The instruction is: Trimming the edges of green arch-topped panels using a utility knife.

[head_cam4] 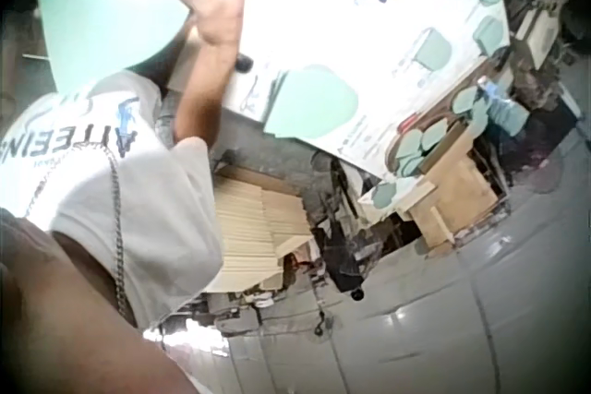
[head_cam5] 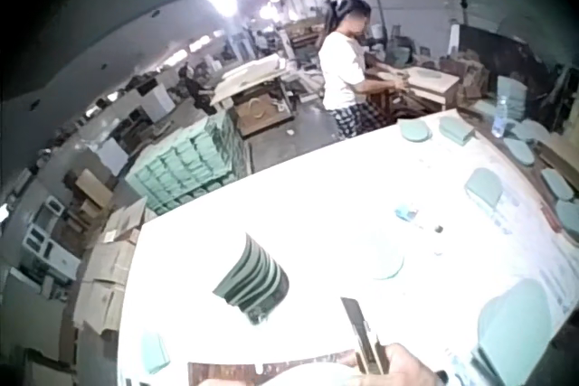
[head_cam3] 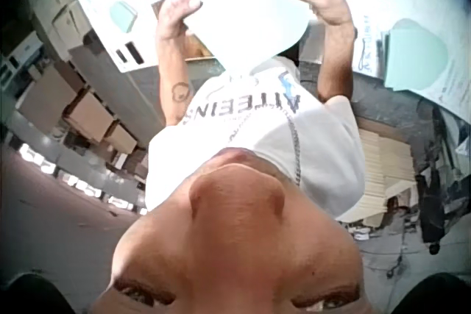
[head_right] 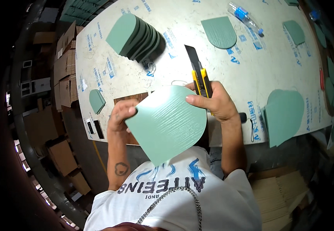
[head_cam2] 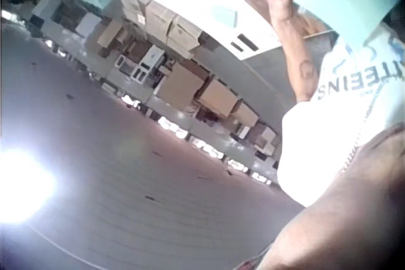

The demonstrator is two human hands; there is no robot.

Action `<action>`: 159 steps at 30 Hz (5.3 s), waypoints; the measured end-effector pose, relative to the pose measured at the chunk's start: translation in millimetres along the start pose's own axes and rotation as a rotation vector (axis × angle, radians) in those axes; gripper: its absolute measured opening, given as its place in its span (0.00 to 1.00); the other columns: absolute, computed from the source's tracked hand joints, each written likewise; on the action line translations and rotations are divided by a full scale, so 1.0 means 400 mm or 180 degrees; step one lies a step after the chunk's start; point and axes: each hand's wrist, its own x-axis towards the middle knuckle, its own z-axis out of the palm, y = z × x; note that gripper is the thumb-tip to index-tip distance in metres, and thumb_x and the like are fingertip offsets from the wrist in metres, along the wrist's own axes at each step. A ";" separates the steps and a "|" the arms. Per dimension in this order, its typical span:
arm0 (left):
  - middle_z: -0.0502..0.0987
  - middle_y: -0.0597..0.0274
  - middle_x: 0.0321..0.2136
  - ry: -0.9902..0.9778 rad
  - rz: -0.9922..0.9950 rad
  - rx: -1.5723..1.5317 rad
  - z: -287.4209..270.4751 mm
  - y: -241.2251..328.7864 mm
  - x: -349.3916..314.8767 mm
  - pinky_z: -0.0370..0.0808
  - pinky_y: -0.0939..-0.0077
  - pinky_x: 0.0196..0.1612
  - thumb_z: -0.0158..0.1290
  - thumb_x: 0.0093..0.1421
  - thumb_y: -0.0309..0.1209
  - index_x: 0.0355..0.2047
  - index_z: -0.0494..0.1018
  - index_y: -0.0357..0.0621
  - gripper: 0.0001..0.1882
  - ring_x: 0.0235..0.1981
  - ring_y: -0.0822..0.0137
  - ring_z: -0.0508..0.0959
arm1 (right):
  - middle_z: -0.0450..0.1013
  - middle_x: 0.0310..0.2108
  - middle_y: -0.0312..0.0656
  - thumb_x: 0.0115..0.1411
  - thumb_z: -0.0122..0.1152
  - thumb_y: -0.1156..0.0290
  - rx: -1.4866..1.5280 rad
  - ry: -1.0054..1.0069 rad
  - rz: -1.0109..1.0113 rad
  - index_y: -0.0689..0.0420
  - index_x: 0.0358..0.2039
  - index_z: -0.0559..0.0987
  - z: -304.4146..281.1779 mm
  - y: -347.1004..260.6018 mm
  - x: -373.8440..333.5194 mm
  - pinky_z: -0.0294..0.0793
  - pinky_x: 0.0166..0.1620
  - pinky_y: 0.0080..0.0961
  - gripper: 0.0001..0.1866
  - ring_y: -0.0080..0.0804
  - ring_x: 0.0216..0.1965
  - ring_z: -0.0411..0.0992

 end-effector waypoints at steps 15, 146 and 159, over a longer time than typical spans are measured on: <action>0.74 0.48 0.46 0.3608 0.0897 0.1762 -0.335 0.008 0.319 0.82 0.65 0.42 0.58 0.67 0.43 0.58 0.65 0.31 0.30 0.44 0.61 0.78 | 0.74 0.38 0.40 0.62 0.66 0.76 0.1275 0.2167 -0.0594 0.63 0.45 0.73 -0.084 0.317 0.541 0.82 0.30 0.26 0.13 0.28 0.32 0.74; 0.60 0.32 0.67 0.0437 0.2503 0.5579 -0.226 -0.835 -0.035 0.55 0.42 0.71 0.40 0.73 0.44 0.67 0.59 0.27 0.33 0.69 0.41 0.60 | 0.74 0.39 0.47 0.53 0.75 0.71 -0.3594 0.3227 -0.0889 0.60 0.54 0.80 0.387 1.113 -0.435 0.80 0.34 0.33 0.27 0.42 0.34 0.77; 0.51 0.21 0.67 0.0828 0.1553 0.5249 -0.250 -0.817 -0.094 0.49 0.38 0.70 0.50 0.69 0.44 0.67 0.49 0.16 0.42 0.70 0.30 0.52 | 0.74 0.39 0.48 0.55 0.73 0.70 -0.3497 0.3192 -0.0438 0.58 0.56 0.79 0.415 1.101 -0.435 0.80 0.37 0.37 0.27 0.43 0.37 0.78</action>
